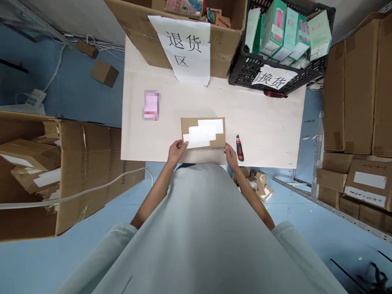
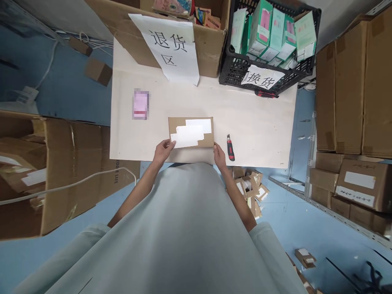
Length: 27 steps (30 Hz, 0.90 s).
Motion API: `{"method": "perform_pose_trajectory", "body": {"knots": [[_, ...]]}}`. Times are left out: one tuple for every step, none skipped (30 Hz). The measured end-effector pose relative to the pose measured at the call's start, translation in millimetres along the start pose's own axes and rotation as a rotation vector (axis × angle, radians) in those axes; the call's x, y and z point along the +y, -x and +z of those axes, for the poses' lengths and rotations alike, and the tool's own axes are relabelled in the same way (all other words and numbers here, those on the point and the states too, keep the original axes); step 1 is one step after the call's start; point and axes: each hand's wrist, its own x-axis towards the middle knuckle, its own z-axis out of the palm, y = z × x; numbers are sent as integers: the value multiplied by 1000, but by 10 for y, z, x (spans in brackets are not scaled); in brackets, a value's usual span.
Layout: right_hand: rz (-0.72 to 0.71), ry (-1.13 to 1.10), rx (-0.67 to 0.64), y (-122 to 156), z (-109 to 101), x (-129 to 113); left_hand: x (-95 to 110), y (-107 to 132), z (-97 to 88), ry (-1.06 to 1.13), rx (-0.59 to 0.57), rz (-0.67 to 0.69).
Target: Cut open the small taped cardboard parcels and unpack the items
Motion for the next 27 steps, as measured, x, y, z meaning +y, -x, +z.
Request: {"method": "perform_pose_trajectory", "body": {"knots": [[11, -5, 8, 31, 18, -9, 0, 26, 0, 11, 17, -5], [20, 0, 17, 62, 34, -32, -1, 49, -11, 22, 32, -5], [24, 12, 28, 88, 43, -65, 0, 66, -30, 33, 50, 2], [23, 26, 39, 105, 46, -106, 6, 78, -54, 45, 70, 18], [17, 36, 50, 110, 40, -156, 22, 85, -78, 57, 86, 42], [4, 43, 59, 100, 26, -210, 51, 87, -100, 69, 95, 72], [-16, 44, 69, 74, 6, -269, 93, 84, -119, 80, 97, 109], [-40, 42, 79, 32, -19, -331, 149, 78, -133, 88, 98, 150], [-66, 40, 89, -24, -47, -393, 216, 68, -143, 94, 97, 192], [-91, 39, 98, -90, -75, -453, 291, 57, -150, 97, 94, 234], [-113, 39, 107, -161, -101, -510, 368, 44, -155, 98, 95, 274], [-133, 40, 113, -232, -125, -561, 442, 30, -159, 97, 95, 308], [-153, 41, 116, -298, -145, -604, 506, 14, -163, 94, 94, 336], [-170, 41, 120, -354, -159, -637, 557, -3, -167, 89, 91, 357], [-184, 40, 124, -399, -165, -660, 590, -23, -172, 81, 88, 369], [-193, 39, 129, -431, -164, -670, 604, -46, -176, 72, 89, 373], [-195, 40, 132, -452, -153, -671, 602, -73, -180, 62, 93, 369], [-190, 46, 132, -465, -135, -663, 584, -104, -182, 53, 96, 359], [-179, 57, 131, -472, -109, -648, 556, -138, -182, 46, 100, 345], [-164, 70, 128, -478, -77, -629, 523, -175, -181, 44, 104, 328], [-151, 83, 128, -486, -41, -610, 488, -213, -180, 44, 111, 312], [-141, 93, 133, -500, -4, -592, 456, -252, -179, 47, 117, 300], [-135, 98, 141, -521, 34, -576, 431, -292, -178, 50, 121, 290], [-132, 99, 150, -550, 68, -565, 414, -333, -179, 52, 127, 282], [-132, 98, 158, -586, 99, -557, 407, -374, -181, 52, 130, 275], [-129, 99, 166, -629, 125, -553, 407, -415, -183, 50, 131, 270], [-123, 101, 174, -675, 145, -552, 414, -456, -184, 46, 131, 266]]}}
